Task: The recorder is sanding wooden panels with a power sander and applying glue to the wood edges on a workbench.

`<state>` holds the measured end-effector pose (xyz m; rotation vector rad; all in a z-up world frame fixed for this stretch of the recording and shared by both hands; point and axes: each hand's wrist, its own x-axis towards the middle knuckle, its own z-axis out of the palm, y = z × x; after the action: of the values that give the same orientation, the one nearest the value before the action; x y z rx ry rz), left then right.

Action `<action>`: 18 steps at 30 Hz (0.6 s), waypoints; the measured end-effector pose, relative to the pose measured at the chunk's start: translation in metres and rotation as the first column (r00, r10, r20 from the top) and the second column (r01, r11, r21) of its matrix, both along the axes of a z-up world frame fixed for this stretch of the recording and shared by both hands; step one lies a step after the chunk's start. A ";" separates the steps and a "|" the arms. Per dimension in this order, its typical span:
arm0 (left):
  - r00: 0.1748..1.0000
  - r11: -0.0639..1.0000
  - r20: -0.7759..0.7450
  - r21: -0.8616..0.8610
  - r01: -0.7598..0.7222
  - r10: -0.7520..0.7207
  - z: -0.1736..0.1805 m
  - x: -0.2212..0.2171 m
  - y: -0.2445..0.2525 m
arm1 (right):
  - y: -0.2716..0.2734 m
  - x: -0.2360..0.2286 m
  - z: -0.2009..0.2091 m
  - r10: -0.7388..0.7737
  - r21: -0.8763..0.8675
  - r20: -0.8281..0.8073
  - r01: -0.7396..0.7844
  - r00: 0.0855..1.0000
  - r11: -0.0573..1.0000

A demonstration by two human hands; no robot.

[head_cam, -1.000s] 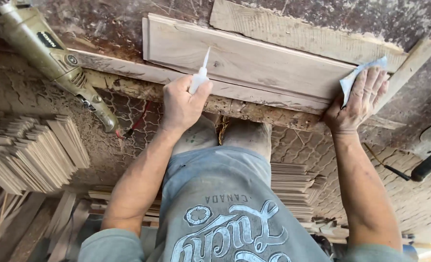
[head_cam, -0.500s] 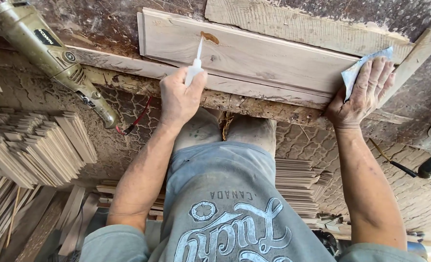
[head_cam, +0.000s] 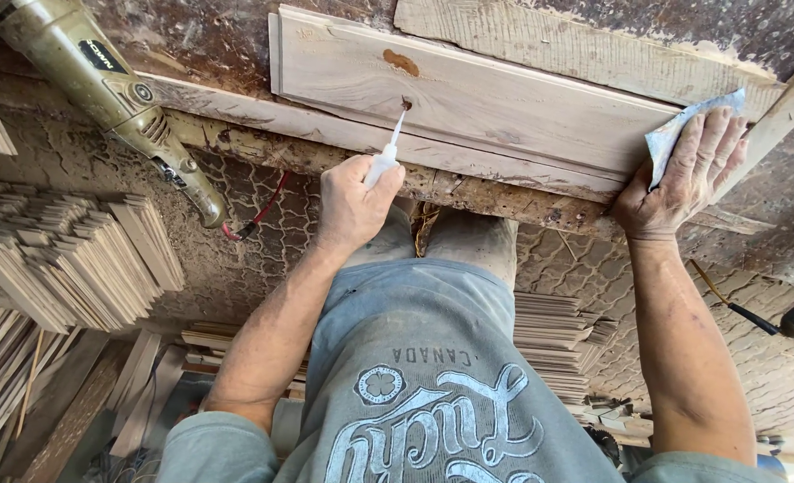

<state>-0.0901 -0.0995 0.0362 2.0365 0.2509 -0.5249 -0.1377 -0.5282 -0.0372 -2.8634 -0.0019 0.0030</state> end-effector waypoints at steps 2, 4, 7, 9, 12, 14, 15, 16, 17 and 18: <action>1.000 1.000 0.023 -0.003 -0.007 0.007 0.004 0.001 0.001 | 0.002 0.000 0.001 -0.005 0.004 -0.010 0.005 1.000 1.000; 0.999 1.000 0.051 -0.010 -0.012 0.013 0.008 0.005 0.000 | 0.002 -0.001 0.001 -0.011 0.003 -0.013 0.011 1.000 1.000; 0.999 0.999 0.031 -0.031 -0.020 0.021 0.012 0.008 -0.004 | -0.003 -0.006 -0.006 -0.032 -0.010 -0.034 0.031 0.999 0.999; 0.996 0.998 0.074 -0.029 -0.049 0.051 0.007 0.005 -0.006 | -0.012 -0.013 -0.017 -0.077 -0.046 -0.039 0.075 0.996 0.996; 0.999 1.000 0.049 0.026 0.008 -0.009 0.008 0.001 -0.015 | -0.011 -0.013 -0.017 -0.060 -0.011 -0.009 0.060 0.998 0.998; 0.997 0.997 0.011 0.005 0.077 -0.077 0.001 -0.005 -0.030 | -0.007 -0.009 -0.009 -0.059 -0.020 -0.016 0.059 0.998 0.998; 0.990 0.990 -0.020 -0.006 0.140 -0.140 -0.003 -0.008 -0.037 | -0.004 -0.006 -0.007 -0.053 -0.016 -0.019 0.053 0.998 0.998; 0.990 0.990 -0.020 -0.012 0.140 -0.140 -0.008 -0.012 -0.047 | -0.003 -0.005 -0.005 -0.053 -0.022 -0.019 0.052 0.998 0.998; 0.986 0.985 -0.012 -0.040 0.166 -0.166 -0.014 -0.014 -0.057 | -0.001 -0.003 -0.003 -0.057 -0.014 -0.027 0.057 0.998 0.998; 0.982 0.979 -0.002 -0.068 0.191 -0.191 -0.020 -0.017 -0.066 | 0.000 -0.002 -0.002 -0.062 -0.005 -0.034 0.062 0.997 0.998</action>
<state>-0.1074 -0.1657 0.0163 2.0039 0.0412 -0.6520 -0.1399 -0.5279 -0.0390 -2.8661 0.0938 0.0401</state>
